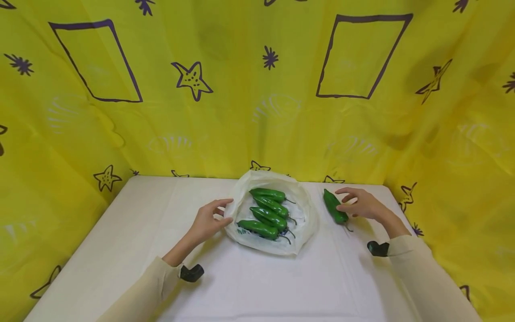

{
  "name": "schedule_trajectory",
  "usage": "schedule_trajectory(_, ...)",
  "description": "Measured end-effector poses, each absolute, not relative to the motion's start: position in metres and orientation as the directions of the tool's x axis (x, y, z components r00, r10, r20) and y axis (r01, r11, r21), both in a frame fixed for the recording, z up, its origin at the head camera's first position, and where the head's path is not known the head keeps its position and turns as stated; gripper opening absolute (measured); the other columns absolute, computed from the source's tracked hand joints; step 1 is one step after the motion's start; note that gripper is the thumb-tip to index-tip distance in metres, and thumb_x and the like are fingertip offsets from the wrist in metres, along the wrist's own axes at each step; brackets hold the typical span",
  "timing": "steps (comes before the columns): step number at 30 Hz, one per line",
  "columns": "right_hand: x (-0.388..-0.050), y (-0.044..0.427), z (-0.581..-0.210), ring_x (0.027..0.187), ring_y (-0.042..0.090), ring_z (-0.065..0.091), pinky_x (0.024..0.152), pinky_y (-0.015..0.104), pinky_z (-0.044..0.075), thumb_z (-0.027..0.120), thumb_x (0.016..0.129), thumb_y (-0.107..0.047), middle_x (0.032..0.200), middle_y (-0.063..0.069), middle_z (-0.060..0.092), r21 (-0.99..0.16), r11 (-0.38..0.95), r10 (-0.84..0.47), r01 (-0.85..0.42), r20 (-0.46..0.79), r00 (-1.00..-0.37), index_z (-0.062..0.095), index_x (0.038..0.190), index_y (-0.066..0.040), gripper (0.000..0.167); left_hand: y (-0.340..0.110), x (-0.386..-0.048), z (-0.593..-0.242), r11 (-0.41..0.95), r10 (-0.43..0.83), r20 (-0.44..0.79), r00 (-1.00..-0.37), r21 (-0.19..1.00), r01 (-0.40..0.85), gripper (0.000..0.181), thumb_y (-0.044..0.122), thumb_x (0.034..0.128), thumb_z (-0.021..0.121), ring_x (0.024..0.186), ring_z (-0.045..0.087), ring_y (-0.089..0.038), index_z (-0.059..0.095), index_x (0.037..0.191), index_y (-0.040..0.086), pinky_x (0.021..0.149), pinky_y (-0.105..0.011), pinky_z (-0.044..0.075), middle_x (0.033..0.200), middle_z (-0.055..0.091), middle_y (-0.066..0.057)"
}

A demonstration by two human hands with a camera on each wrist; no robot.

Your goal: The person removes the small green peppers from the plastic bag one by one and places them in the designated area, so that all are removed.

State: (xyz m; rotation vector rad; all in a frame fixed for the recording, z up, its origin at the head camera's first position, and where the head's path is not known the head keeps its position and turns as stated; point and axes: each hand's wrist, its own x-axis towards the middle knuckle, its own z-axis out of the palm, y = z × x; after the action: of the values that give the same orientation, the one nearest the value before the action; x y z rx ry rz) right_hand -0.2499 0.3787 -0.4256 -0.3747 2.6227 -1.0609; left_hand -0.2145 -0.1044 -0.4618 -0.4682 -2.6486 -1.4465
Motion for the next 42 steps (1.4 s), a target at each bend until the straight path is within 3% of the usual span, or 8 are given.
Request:
schedule_trajectory(8, -0.247, 0.375, -0.412, 0.098, 0.033, 0.07, 0.077, 0.042, 0.06, 0.074, 0.096, -0.025, 0.127, 0.034, 0.058, -0.642, 0.741, -0.353, -0.198, -0.122, -0.928, 0.048, 0.146, 0.005, 0.063, -0.104, -0.214, -0.462, 0.501, 0.225, 0.218, -0.95, 0.81, 0.305, 0.055, -0.001, 0.0836, 0.082, 0.089, 0.066, -0.023, 0.066, 0.136, 0.007, 0.064, -0.023, 0.054, 0.116, 0.067, -0.013)
schedule_trajectory(17, -0.243, 0.371, -0.403, 0.103, 0.037, 0.069, 0.076, 0.038, 0.057, 0.076, 0.095, -0.025, 0.128, 0.029, 0.063, -0.537, 0.78, -0.379, -0.321, 0.002, -0.925, 0.053, 0.145, -0.004, 0.059, -0.103, -0.216, -0.462, 0.503, 0.226, 0.228, -0.947, 0.805, 0.314, 0.055, -0.001, 0.0832, 0.082, 0.088, 0.066, -0.022, 0.067, 0.135, 0.007, 0.064, -0.022, 0.053, 0.115, 0.067, -0.012)
schedule_trajectory(30, -0.234, 0.359, -0.38, 0.106, 0.04, 0.068, 0.075, 0.032, 0.059, 0.076, 0.094, -0.026, 0.13, 0.026, 0.063, -0.534, 0.756, -0.401, -0.379, 0.08, -0.913, 0.053, 0.146, -0.005, 0.06, -0.103, -0.215, -0.462, 0.505, 0.223, 0.231, -0.947, 0.804, 0.315, 0.055, -0.001, 0.0832, 0.082, 0.088, 0.066, -0.022, 0.067, 0.135, 0.007, 0.066, -0.023, 0.054, 0.115, 0.067, -0.012)
schedule_trajectory(38, -0.23, 0.347, -0.37, 0.104, 0.034, 0.069, 0.081, 0.036, 0.06, 0.077, 0.094, -0.022, 0.132, 0.023, 0.062, -0.547, 0.729, -0.428, -0.411, 0.105, -0.898, 0.052, 0.147, -0.006, 0.061, -0.103, -0.215, -0.463, 0.501, 0.224, 0.241, -0.944, 0.802, 0.324, 0.055, -0.001, 0.0829, 0.082, 0.088, 0.067, -0.022, 0.067, 0.135, 0.007, 0.067, -0.024, 0.054, 0.115, 0.067, -0.012)
schedule_trajectory(42, -0.228, 0.339, -0.365, 0.103, 0.032, 0.069, 0.081, 0.03, 0.059, 0.078, 0.093, -0.02, 0.131, 0.023, 0.062, -0.549, 0.716, -0.437, -0.432, 0.13, -0.89, 0.052, 0.146, -0.006, 0.061, -0.103, -0.215, -0.462, 0.5, 0.226, 0.244, -0.943, 0.802, 0.327, 0.054, -0.001, 0.0831, 0.082, 0.088, 0.067, -0.022, 0.067, 0.135, 0.007, 0.069, -0.025, 0.055, 0.115, 0.068, -0.012)
